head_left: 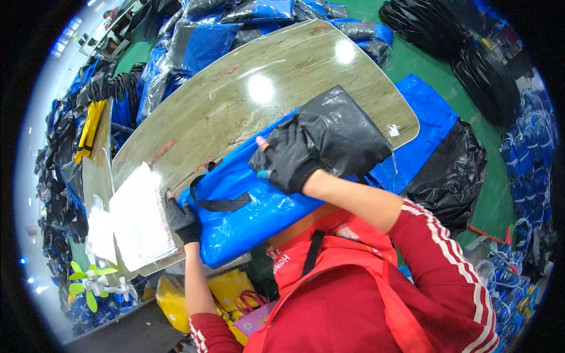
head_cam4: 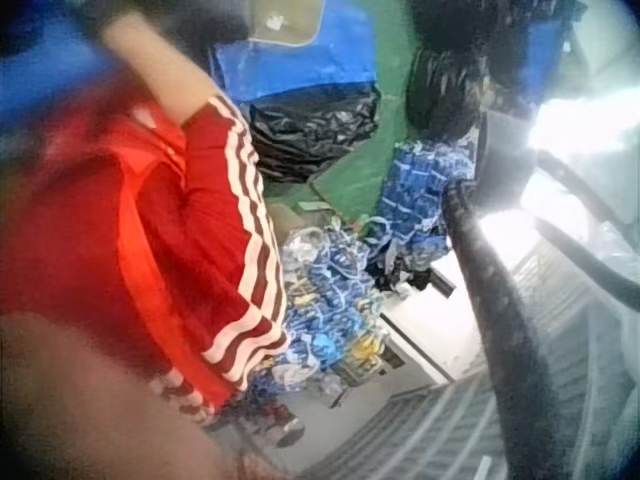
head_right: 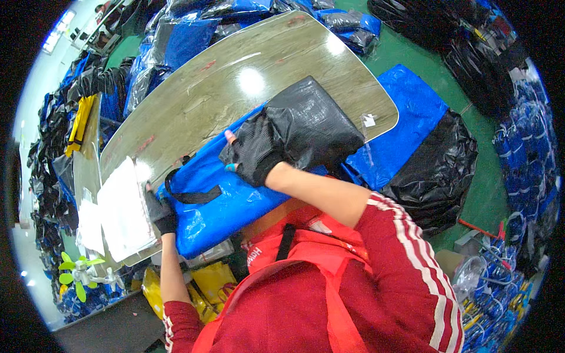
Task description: The person repeatedly places folded blue and black soft goods into clear plastic bags on a table, seals each bag, and sets it aside. The person handles items one at a time, folding and inserting them into bags without using tools.
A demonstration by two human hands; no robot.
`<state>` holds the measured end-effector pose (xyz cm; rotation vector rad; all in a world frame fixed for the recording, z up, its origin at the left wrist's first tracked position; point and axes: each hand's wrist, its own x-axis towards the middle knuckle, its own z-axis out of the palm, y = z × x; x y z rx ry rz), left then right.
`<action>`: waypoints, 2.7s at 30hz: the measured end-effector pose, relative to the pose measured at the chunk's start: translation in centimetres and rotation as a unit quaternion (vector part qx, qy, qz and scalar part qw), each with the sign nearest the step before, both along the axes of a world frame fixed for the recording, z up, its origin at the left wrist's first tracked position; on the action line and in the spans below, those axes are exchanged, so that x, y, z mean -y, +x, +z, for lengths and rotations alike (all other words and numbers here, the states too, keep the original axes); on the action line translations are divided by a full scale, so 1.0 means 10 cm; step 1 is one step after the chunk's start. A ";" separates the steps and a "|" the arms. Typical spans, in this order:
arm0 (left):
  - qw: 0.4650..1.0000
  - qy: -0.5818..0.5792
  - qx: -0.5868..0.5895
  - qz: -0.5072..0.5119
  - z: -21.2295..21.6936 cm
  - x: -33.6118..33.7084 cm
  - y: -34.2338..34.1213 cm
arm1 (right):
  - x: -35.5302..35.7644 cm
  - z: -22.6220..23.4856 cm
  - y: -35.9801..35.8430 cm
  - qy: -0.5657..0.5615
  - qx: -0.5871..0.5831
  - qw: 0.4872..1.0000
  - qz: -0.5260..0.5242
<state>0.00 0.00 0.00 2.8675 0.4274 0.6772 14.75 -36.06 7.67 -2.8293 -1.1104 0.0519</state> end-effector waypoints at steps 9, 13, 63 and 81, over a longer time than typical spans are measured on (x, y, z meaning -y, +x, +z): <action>0.599 -0.789 -0.094 0.101 0.62 0.39 -0.85 | -0.50 -0.41 0.00 0.136 0.044 0.990 -0.018; 0.660 -0.741 -0.074 0.097 0.90 0.65 -0.79 | -0.30 -0.32 -0.16 0.197 0.105 0.974 0.039; 0.319 -0.836 -0.044 -0.445 0.88 2.51 0.88 | 2.28 0.23 -0.23 0.581 -0.342 0.722 -0.156; 0.950 -0.057 -0.041 0.304 0.02 -2.01 -0.32 | 2.03 -0.20 0.17 0.419 -0.627 0.613 -0.237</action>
